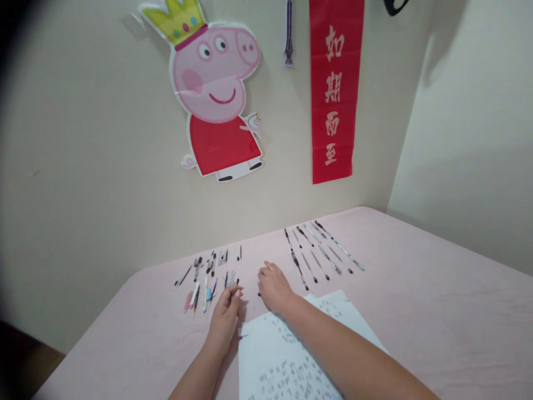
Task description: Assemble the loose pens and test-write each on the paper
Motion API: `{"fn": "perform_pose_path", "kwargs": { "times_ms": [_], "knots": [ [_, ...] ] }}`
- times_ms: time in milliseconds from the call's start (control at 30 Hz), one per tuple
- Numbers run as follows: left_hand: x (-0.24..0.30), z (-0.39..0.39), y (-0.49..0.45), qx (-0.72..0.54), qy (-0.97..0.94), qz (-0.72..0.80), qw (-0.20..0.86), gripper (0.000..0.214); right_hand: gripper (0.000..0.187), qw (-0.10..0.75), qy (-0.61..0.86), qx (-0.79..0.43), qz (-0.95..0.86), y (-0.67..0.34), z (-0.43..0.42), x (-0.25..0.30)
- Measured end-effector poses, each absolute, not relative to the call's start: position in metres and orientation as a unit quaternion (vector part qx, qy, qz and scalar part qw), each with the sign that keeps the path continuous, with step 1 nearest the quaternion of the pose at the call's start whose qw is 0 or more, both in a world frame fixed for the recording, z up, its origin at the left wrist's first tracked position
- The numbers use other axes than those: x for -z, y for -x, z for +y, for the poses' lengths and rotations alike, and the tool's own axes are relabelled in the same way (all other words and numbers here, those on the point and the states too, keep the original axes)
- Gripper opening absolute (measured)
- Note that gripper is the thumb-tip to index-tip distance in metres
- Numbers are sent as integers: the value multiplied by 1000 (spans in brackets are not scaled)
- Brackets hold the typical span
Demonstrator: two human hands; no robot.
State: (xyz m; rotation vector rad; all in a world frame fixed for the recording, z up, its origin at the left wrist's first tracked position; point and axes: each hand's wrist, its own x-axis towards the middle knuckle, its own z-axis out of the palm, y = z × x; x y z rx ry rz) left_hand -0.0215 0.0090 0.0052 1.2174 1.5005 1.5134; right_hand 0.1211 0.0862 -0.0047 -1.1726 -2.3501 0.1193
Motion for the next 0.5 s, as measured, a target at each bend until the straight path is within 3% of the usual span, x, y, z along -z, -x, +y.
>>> {"fn": "perform_pose_path", "kwargs": {
  "times_ms": [500],
  "knots": [
    [2, 14, 24, -566, -505, 575, 306, 22, 16, 269, 350, -19, -897, -128, 94, 3]
  ]
}}
